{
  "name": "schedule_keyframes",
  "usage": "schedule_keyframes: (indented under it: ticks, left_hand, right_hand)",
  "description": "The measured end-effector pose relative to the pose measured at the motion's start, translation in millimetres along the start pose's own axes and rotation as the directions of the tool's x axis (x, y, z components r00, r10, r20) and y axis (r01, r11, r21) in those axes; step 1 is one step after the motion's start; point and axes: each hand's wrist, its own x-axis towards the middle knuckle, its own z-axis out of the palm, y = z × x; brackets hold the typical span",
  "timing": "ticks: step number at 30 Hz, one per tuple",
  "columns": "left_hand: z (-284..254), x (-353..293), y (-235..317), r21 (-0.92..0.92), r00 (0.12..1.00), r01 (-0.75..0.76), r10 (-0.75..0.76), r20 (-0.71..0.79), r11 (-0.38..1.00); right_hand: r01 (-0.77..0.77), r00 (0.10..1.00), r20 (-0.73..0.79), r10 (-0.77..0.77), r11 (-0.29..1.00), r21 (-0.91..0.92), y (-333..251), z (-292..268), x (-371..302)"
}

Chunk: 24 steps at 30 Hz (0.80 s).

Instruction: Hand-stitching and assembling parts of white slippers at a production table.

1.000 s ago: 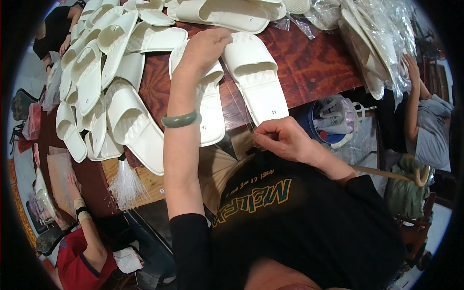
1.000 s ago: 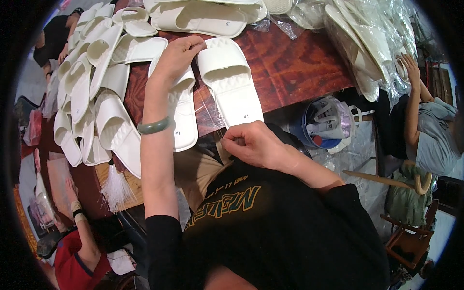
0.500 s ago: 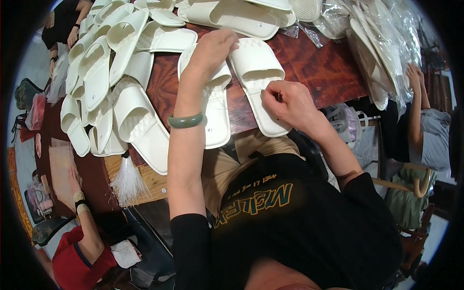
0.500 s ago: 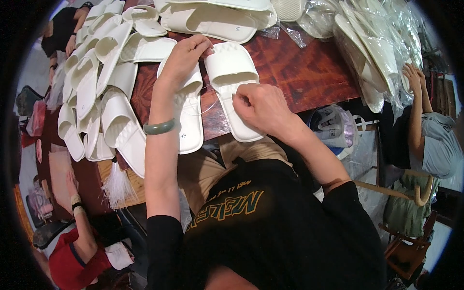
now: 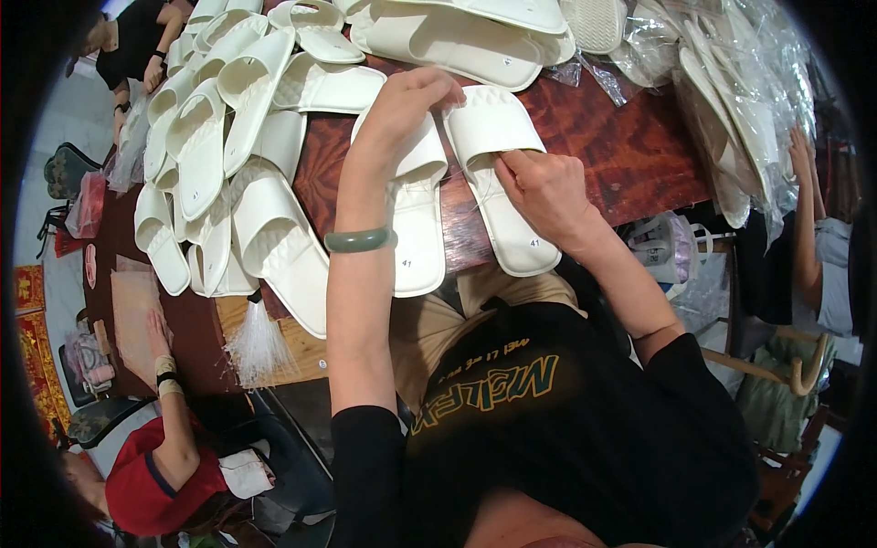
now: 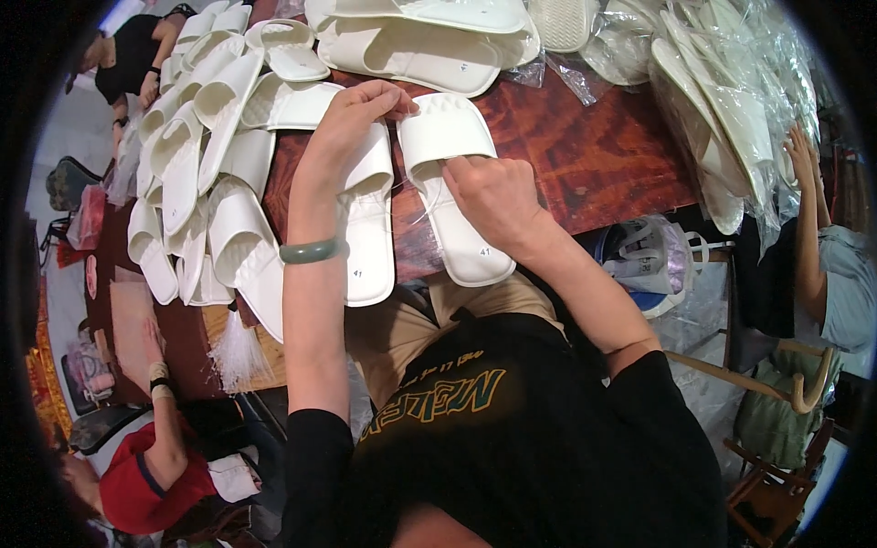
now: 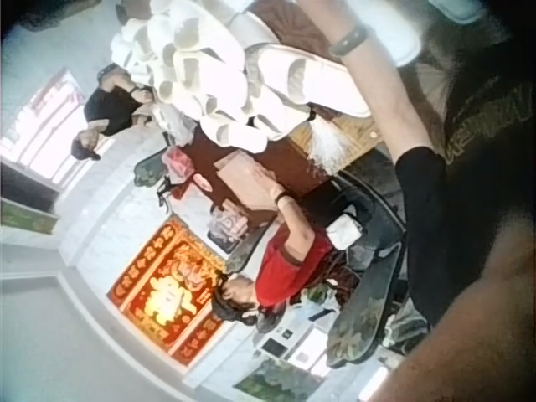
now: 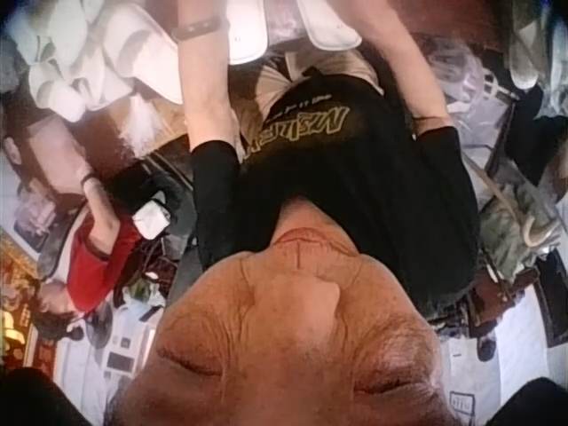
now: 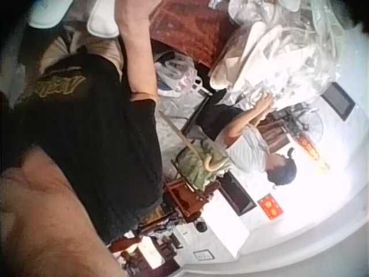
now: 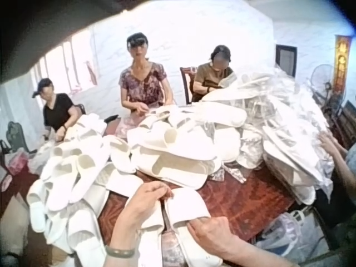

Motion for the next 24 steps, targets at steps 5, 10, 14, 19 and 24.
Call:
schedule_keyframes:
  ticks: [5, 10, 14, 19, 24]
  left_hand:
    - [2.6, -4.9, 7.1, -0.015, 0.994, 0.004, -0.005, -0.11, 1.0]
    - [2.9, -12.4, 21.8, -0.249, 0.939, -0.207, 0.12, -0.323, 0.946]
    - [1.4, -13.0, 23.9, -0.237, 0.926, -0.28, 0.197, -0.323, 0.93]
    - [2.5, -15.9, 21.7, -0.332, 0.95, -0.255, 0.171, -0.263, 0.908]
    - [6.9, -13.5, 21.0, -0.376, 0.952, -0.192, 0.08, -0.295, 0.906]
  right_hand:
    - [0.009, 1.0, 0.024, -0.01, 0.999, 0.05, 0.3, -5.2, 2.8]
    - [0.035, 0.994, -0.113, 0.005, 0.937, 0.347, -3.1, -38.1, 22.9]
    - [0.035, 0.989, -0.144, 0.041, 0.872, 0.488, 9.3, -16.7, 85.5]
    - [-0.359, 0.934, 0.349, 0.081, 0.195, 0.913, 12.4, 27.5, 112.9]
    - [-0.358, 0.922, 0.302, 0.242, 0.235, 0.904, 28.3, 26.1, 104.1]
